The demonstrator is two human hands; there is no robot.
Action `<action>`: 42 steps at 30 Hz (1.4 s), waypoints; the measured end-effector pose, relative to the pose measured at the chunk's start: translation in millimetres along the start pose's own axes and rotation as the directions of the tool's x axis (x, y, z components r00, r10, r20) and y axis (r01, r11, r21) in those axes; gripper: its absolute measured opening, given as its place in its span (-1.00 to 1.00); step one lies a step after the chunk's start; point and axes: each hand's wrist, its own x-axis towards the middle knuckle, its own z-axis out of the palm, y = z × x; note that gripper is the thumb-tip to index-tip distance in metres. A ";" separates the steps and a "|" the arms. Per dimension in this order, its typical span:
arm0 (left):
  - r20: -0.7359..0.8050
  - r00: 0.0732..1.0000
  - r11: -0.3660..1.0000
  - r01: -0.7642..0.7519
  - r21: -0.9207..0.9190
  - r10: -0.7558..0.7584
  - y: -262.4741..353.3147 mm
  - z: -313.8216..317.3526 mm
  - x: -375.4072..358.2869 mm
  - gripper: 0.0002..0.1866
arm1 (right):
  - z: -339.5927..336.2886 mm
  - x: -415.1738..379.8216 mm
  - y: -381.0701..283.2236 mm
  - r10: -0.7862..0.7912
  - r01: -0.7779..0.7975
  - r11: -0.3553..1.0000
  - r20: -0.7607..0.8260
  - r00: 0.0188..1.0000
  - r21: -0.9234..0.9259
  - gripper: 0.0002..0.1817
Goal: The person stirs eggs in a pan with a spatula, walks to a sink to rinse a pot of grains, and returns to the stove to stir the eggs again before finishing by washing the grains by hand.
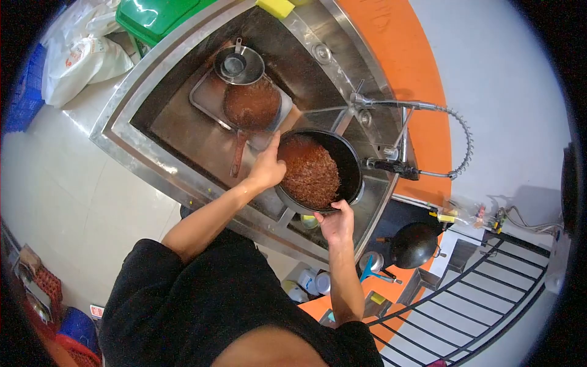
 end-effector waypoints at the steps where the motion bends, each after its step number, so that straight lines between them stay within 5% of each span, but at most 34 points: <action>1: 0.000 1.000 1.000 -0.001 0.001 0.001 2.7 -1.1 -1.4 -0.19 | -2.3 0.3 2.9 -0.025 0.024 1.000 0.049 0.998 0.020 -0.53; 7: -0.083 0.987 0.983 -0.122 0.137 0.134 14.9 -12.7 -4.6 -0.21 | 3.2 -16.7 3.6 -0.131 0.135 0.990 0.086 0.988 -0.035 -0.43; 9: -0.021 0.999 0.998 -0.037 -0.045 0.036 12.2 -15.9 -0.4 -0.24 | -10.3 -10.8 8.2 -0.109 0.115 0.991 0.101 0.989 -0.065 -0.39; 16: 0.045 0.999 0.989 0.031 -0.147 -0.025 26.3 -21.3 -3.0 -0.27 | -8.5 -12.6 18.9 -0.228 0.232 0.972 0.102 0.968 -0.029 -0.27; 18: 0.168 0.963 0.960 0.235 -0.152 -0.209 38.7 -26.9 -6.9 -0.28 | -5.2 -14.4 17.6 -0.215 0.219 0.975 0.095 0.972 -0.034 -0.26; 21: 0.085 0.996 0.979 0.054 -0.199 -0.038 14.2 -17.1 -1.7 -0.26 | -2.2 -15.3 15.8 -0.176 0.179 0.982 0.062 0.982 -0.061 -0.25; 28: 0.088 0.982 0.981 0.173 -0.090 -0.166 15.7 -15.5 -6.3 -0.23 | 16.6 -24.0 3.3 -0.152 0.136 0.974 -0.078 0.985 -0.181 -0.09; 31: 0.141 0.977 0.945 0.191 -0.266 -0.158 0.9 -8.6 0.6 -0.22 | 20.3 -23.5 0.0 -0.163 0.141 0.971 -0.104 0.981 -0.193 -0.02; 33: 0.067 0.986 0.987 0.156 -0.041 -0.153 -1.1 -6.6 2.5 -0.19 | 20.4 -22.5 -2.1 -0.153 0.135 0.976 -0.093 0.984 -0.172 0.06; 42: 0.078 0.990 0.974 0.130 -0.185 -0.118 -33.2 6.8 17.6 -0.19 | 23.7 -18.1 -6.3 -0.125 0.109 0.982 -0.099 0.987 -0.155 0.14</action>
